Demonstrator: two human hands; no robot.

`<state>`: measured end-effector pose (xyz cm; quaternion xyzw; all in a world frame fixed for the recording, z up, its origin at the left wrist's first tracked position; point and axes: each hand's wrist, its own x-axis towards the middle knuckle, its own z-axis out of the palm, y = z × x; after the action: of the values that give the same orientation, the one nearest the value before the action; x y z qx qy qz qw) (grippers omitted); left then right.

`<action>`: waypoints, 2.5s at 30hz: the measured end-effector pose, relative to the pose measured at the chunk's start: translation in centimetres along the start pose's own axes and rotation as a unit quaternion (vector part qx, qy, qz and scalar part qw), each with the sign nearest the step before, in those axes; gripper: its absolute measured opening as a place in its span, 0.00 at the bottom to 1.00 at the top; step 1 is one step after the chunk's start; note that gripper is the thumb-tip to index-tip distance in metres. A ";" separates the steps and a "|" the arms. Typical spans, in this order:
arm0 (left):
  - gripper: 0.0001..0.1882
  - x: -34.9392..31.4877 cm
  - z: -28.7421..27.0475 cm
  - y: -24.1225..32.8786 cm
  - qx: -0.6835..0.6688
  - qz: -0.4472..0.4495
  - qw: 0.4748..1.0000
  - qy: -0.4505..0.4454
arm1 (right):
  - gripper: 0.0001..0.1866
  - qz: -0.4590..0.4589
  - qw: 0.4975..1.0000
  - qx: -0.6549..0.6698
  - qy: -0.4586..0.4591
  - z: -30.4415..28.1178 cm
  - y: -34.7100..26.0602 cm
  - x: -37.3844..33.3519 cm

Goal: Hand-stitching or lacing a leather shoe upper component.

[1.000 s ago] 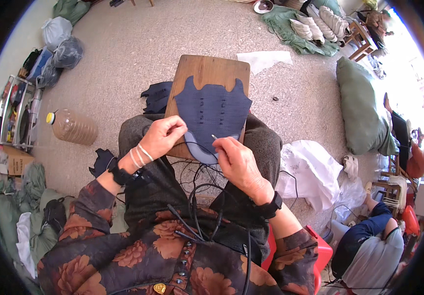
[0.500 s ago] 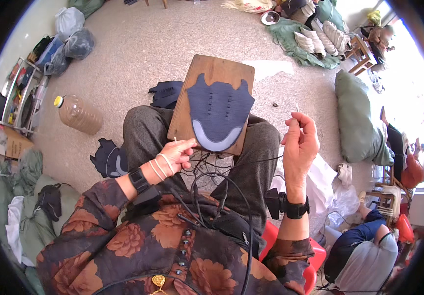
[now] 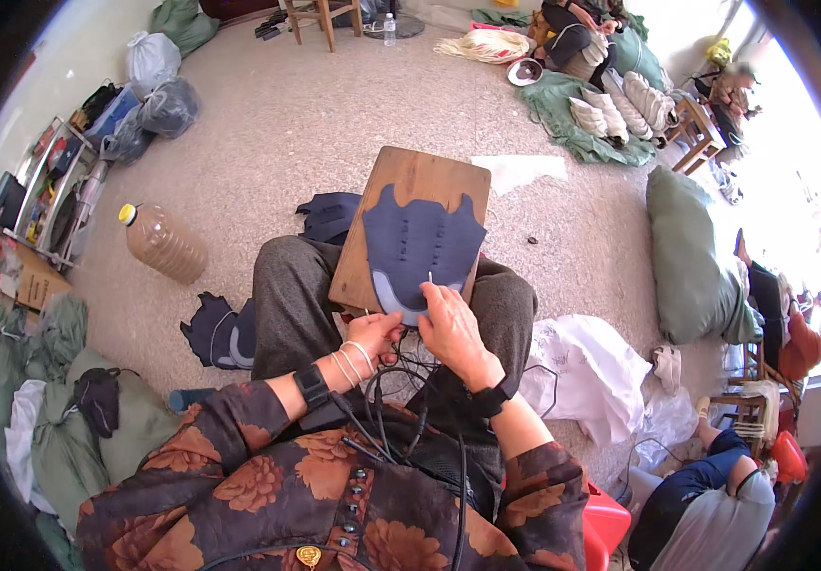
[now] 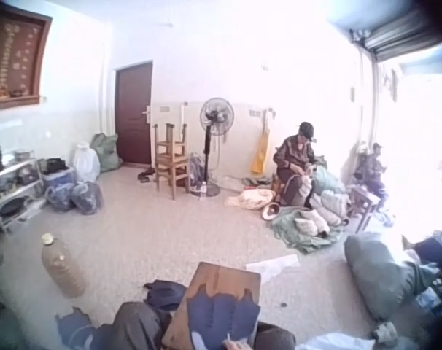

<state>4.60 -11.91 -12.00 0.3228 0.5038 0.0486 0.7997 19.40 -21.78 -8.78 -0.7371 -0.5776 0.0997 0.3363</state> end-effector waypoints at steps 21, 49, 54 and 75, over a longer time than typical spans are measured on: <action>0.07 -2.3 2.3 13.1 0.639 0.642 0.423 0.016 | 0.12 0.222 0.793 0.540 0.174 -15.3 -6.7 -4.2; 0.18 -1.2 -2.8 21.4 0.574 0.527 0.626 0.018 | 0.09 0.179 0.887 0.374 0.203 -14.3 0.3 3.2; 0.15 3.7 -0.1 18.7 0.649 0.507 0.567 0.023 | 0.11 0.291 0.874 0.378 0.093 -6.2 4.0 5.5; 0.08 9.9 1.0 13.0 0.529 0.507 0.676 -0.075 | 0.02 0.107 0.992 0.007 0.066 0.3 5.1 8.1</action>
<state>13.49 1.80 -12.00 0.9005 0.1424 0.1477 0.3834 25.74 -14.77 -10.21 -0.7972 -0.4716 0.0903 0.3658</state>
